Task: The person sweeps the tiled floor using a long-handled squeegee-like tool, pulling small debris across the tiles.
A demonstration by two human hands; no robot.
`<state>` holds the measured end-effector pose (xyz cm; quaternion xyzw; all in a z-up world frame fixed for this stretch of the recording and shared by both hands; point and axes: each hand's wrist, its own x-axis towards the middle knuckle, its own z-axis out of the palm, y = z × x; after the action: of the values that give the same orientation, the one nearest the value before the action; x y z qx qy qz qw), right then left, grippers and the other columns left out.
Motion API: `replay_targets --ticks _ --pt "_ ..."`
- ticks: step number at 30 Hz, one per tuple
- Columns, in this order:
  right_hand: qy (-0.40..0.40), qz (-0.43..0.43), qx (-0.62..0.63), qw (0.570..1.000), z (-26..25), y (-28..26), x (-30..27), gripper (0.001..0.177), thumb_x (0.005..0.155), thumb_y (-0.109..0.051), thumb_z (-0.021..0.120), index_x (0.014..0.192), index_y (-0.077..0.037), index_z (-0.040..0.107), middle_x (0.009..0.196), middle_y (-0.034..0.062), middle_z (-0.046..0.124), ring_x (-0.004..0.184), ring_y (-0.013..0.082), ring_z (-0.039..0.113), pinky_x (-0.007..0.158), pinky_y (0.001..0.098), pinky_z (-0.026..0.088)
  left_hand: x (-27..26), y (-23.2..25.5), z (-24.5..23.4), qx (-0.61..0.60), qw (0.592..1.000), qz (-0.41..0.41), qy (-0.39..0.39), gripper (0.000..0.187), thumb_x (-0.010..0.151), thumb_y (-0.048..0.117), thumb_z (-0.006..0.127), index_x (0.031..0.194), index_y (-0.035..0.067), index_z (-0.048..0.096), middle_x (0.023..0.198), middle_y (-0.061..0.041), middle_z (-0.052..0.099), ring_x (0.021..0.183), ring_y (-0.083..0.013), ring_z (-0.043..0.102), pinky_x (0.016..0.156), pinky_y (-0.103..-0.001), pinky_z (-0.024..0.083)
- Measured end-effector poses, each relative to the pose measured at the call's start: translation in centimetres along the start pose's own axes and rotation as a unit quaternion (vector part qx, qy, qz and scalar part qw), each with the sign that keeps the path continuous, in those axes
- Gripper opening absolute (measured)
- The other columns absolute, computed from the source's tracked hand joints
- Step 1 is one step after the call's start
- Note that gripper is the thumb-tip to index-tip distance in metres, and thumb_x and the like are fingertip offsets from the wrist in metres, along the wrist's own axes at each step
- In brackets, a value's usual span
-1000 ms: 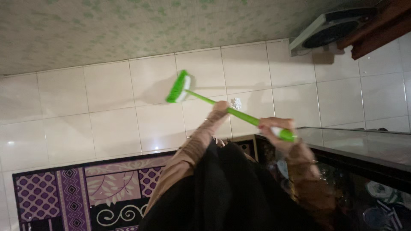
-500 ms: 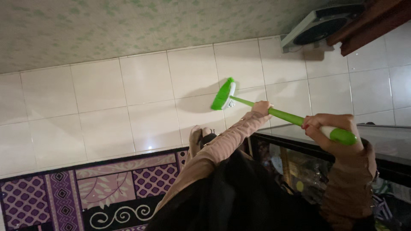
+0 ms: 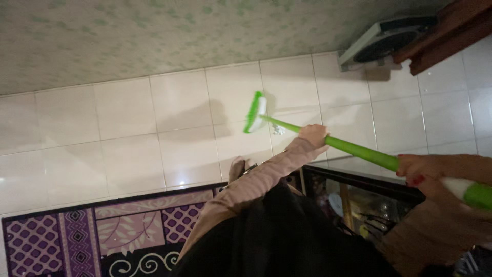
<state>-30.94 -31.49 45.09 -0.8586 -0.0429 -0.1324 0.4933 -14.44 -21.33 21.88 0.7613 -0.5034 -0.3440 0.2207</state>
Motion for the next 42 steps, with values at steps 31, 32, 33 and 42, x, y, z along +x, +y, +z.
replay_targets --ticks 31,32,33,42 --pt "0.120 0.093 0.061 0.987 11.9 21.8 9.0 0.014 0.086 0.008 0.073 0.097 0.000 0.073 0.092 0.0118 0.077 0.073 0.0164 0.074 0.057 0.0252 0.064 13.9 -27.8 -1.1 0.031 0.987 -0.129 0.092 0.009 0.084 0.021 0.070 0.086 0.013 0.075 0.084 -0.014 0.073 0.078 -0.0334 0.072 0.072 -0.045 0.059" --pt "0.128 0.081 0.067 0.986 10.2 23.0 8.0 0.015 0.087 0.008 0.072 0.098 -0.003 0.072 0.095 0.0128 0.077 0.076 0.0179 0.074 0.059 0.0261 0.064 15.7 -26.2 -0.7 0.032 0.990 -0.115 0.080 0.009 0.084 0.021 0.070 0.087 0.014 0.075 0.084 -0.014 0.073 0.078 -0.0328 0.072 0.072 -0.045 0.059" --pt "0.136 0.069 0.075 0.985 8.4 24.0 6.9 0.017 0.089 0.009 0.071 0.099 -0.005 0.071 0.098 0.0137 0.076 0.079 0.0193 0.074 0.061 0.0270 0.065 17.2 -24.7 -0.2 0.033 0.992 -0.107 0.067 0.009 0.084 0.021 0.070 0.087 0.014 0.075 0.084 -0.013 0.073 0.078 -0.0323 0.072 0.072 -0.044 0.059" --pt "0.258 0.040 0.087 0.961 0.1 24.0 2.0 0.041 0.093 0.015 0.066 0.121 -0.012 0.055 0.100 0.0128 0.074 0.093 0.0204 0.077 0.081 0.0325 0.067 27.7 -15.7 4.5 0.037 0.998 -0.048 -0.017 0.010 0.083 0.023 0.072 0.089 0.018 0.079 0.086 -0.009 0.076 0.077 -0.0272 0.073 0.072 -0.040 0.060"
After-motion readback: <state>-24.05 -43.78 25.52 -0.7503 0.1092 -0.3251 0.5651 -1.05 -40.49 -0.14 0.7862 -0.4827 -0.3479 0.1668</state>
